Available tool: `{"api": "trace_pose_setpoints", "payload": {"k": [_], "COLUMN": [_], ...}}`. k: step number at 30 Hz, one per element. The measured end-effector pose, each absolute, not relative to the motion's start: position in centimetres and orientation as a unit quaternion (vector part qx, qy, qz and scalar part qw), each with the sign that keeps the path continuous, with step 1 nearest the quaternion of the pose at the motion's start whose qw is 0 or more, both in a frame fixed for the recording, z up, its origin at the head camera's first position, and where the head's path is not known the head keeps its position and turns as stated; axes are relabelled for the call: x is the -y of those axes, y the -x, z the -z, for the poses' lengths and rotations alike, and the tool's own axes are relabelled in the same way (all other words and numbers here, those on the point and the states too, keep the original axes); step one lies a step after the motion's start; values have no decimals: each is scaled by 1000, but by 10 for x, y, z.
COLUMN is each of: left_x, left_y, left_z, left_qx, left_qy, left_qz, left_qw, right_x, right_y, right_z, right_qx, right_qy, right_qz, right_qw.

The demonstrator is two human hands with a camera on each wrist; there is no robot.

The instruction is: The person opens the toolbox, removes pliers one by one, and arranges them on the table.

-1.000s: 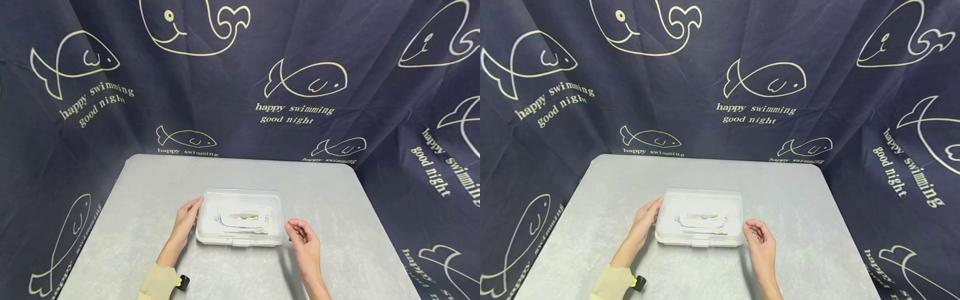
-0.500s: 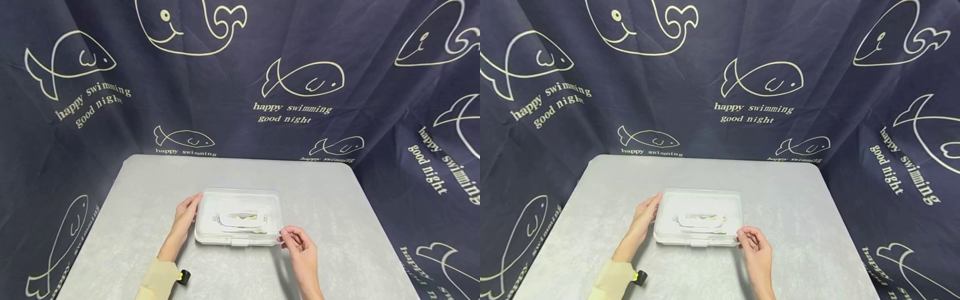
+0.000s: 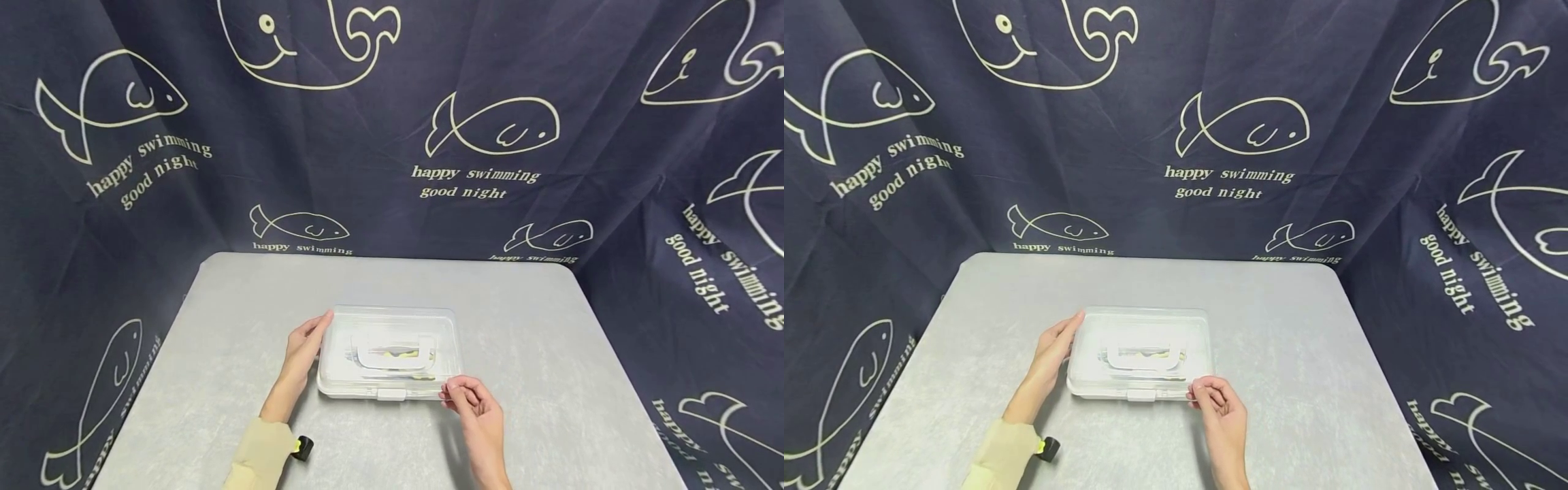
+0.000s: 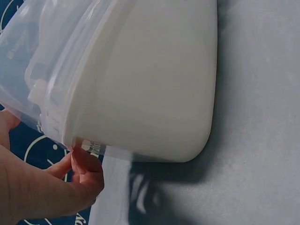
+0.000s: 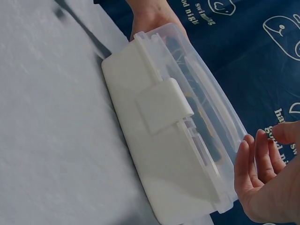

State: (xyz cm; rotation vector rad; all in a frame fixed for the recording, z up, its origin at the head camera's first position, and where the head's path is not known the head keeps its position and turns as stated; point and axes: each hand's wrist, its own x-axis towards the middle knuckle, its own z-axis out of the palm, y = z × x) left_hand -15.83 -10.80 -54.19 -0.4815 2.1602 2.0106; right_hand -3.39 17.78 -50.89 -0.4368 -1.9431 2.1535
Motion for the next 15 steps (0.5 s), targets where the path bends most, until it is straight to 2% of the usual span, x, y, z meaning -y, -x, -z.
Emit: {"api": "trace_pose_setpoints", "payload": {"k": [15], "left_x": [107], "left_y": [157], "left_z": [544], "left_qx": [-700], "left_qy": [164], "left_qz": [-693], "left_qw": [54], "right_x": [-165], "right_y": [28], "right_z": [521], "right_qx": [646], "right_qy": [191], "right_qz": [-733], "right_qw": [97]}}
